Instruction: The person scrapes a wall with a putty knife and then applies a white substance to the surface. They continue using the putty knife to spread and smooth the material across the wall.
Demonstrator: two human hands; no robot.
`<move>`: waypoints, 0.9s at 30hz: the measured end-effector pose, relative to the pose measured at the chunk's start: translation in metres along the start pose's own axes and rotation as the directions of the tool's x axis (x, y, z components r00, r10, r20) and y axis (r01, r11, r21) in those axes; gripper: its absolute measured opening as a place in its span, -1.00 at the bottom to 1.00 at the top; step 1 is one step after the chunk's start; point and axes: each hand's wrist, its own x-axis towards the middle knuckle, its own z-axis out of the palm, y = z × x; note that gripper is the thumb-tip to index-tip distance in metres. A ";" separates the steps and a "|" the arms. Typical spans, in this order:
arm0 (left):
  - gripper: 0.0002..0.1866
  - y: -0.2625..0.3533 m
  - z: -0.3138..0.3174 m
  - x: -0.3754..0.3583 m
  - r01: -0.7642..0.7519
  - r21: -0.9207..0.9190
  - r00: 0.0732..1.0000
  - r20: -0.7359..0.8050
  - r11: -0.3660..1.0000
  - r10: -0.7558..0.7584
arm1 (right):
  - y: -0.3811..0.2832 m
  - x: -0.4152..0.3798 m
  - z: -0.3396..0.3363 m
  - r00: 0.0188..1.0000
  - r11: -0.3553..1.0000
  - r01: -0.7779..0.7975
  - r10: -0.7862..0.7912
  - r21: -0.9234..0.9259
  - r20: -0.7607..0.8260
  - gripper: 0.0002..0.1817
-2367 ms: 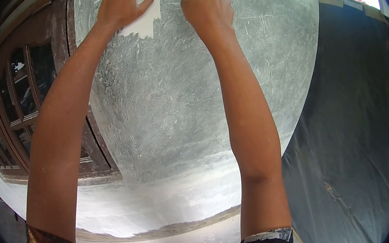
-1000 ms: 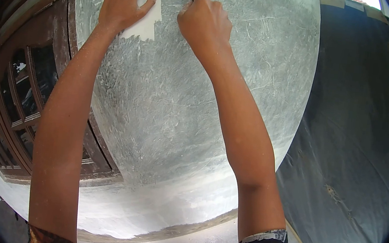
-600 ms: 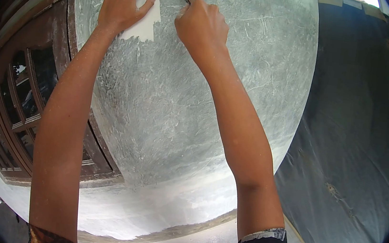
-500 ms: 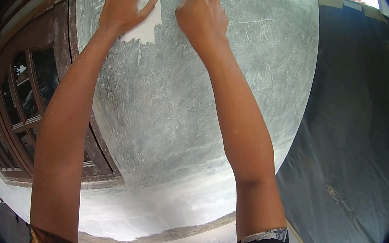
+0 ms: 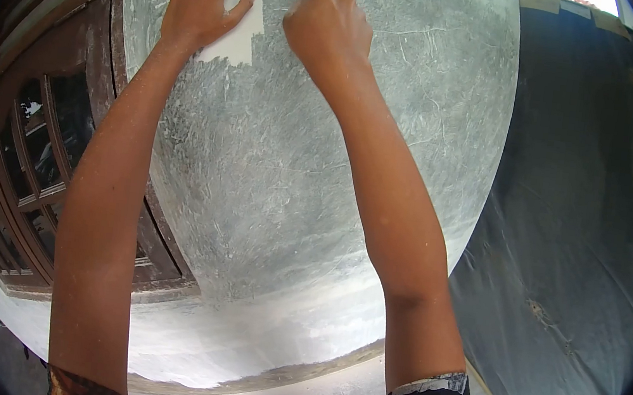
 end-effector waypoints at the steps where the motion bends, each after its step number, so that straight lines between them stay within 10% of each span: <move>1: -0.28 0.000 0.000 0.001 -0.003 -0.003 1.000 -0.003 1.000 0.003 | 0.002 -0.005 0.000 1.000 1.000 0.001 -0.001 -0.002 -0.002 -0.54; 27: -0.27 -0.001 0.001 0.002 -0.002 0.009 1.000 -0.005 1.000 0.003 | 0.001 -0.010 0.005 0.999 1.000 -0.002 0.002 0.013 0.046 -0.53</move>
